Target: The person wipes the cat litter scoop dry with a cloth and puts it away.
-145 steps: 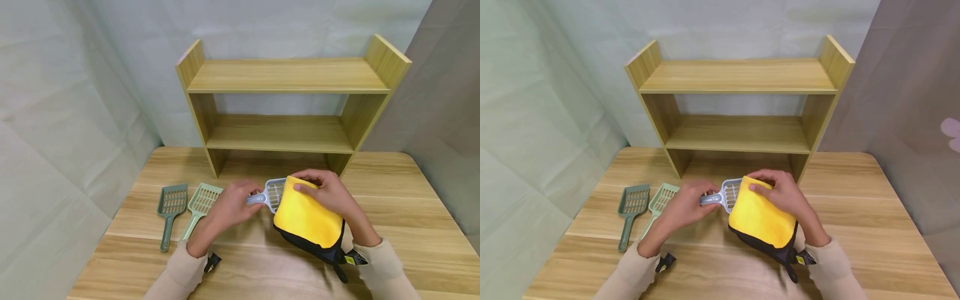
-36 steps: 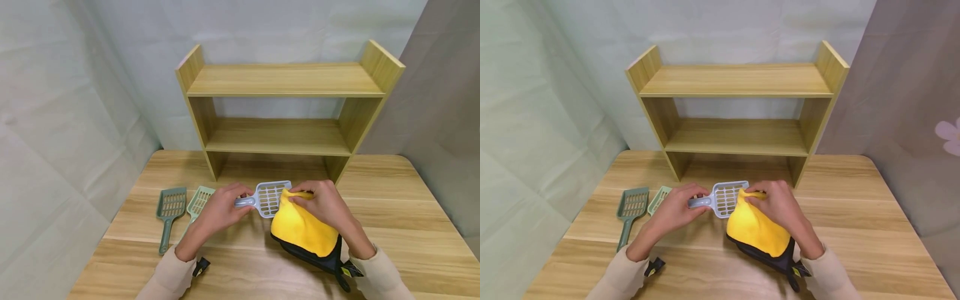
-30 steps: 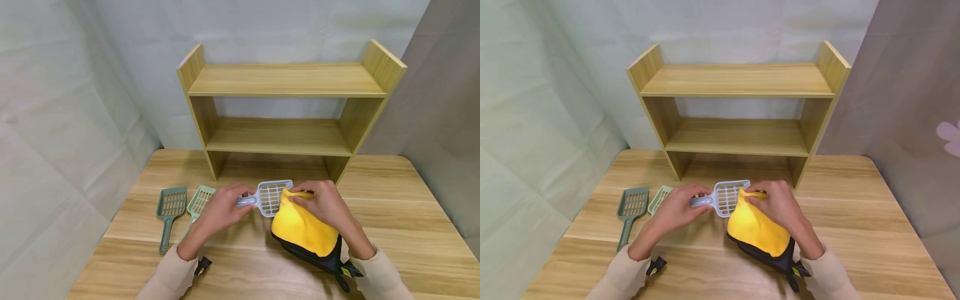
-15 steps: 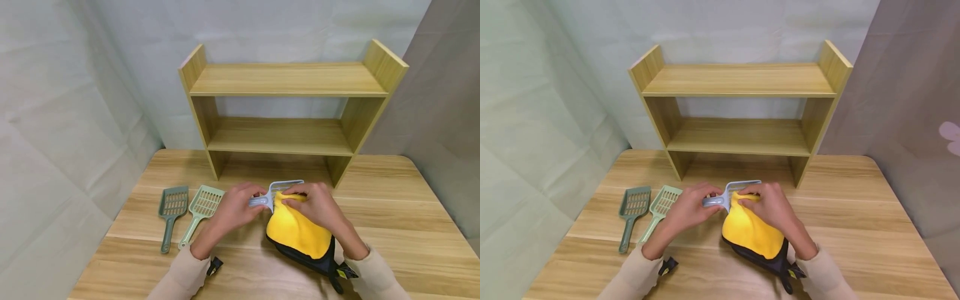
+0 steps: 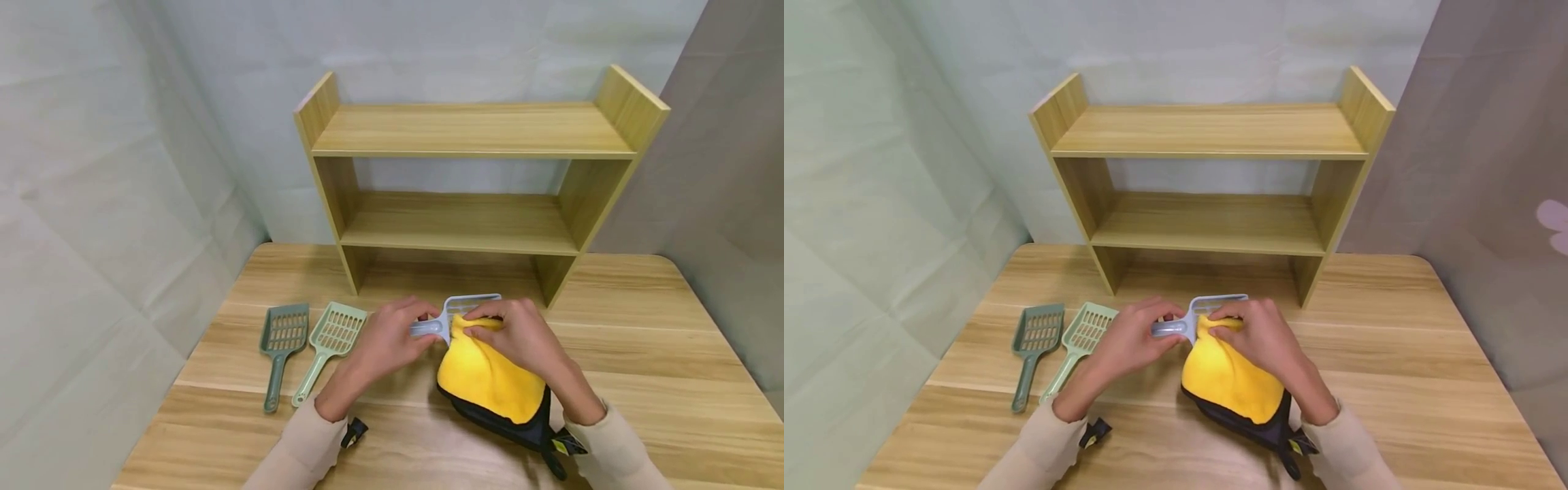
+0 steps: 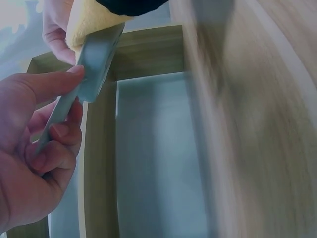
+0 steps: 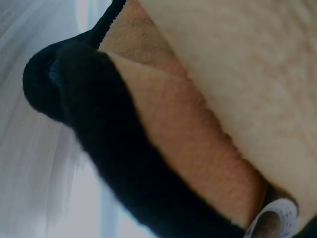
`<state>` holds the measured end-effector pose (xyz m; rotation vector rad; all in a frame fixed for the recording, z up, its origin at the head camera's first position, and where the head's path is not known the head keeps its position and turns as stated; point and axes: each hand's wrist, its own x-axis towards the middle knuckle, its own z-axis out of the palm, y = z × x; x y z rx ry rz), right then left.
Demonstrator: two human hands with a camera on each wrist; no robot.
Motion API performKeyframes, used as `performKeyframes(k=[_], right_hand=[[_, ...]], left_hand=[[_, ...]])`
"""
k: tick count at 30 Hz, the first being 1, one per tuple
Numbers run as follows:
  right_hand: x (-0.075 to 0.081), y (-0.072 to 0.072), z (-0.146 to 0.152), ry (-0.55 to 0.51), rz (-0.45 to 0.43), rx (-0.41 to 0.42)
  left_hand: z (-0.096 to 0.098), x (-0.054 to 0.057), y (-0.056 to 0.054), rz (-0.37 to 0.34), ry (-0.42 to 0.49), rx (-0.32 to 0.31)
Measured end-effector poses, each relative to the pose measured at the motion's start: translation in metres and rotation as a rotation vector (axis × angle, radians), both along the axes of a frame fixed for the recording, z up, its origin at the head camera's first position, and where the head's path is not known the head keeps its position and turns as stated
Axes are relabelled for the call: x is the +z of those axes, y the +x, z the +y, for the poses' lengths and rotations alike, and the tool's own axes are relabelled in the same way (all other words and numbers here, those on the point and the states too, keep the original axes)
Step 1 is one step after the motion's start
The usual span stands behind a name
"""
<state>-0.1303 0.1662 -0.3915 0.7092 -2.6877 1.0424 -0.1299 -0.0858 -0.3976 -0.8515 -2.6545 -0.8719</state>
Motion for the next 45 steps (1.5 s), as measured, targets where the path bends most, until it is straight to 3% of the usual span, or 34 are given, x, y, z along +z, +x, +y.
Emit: performKeyframes(k=[13,22,29,41,45], right_hand=[[0.014,0.001,0.017,-0.033,0.030,-0.041],[0.023,-0.001,0.028,-0.006,0.020,-0.127],[0.023,-0.006,0.036,-0.006,0.050,-0.178],[0.020,-0.012,0.041,-0.080,-0.015,-0.218],[0.018,-0.015,0.040,-0.134,-0.040,-0.221]], left_hand=[[-0.022,0.008,-0.004,-0.016,0.034,0.021],[-0.036,0.014,-0.012,0.011,0.032,0.067],[-0.044,0.020,-0.013,0.008,0.051,0.098],[-0.050,0.023,-0.014,0.023,0.123,0.109],[-0.049,0.023,-0.013,-0.006,0.133,0.081]])
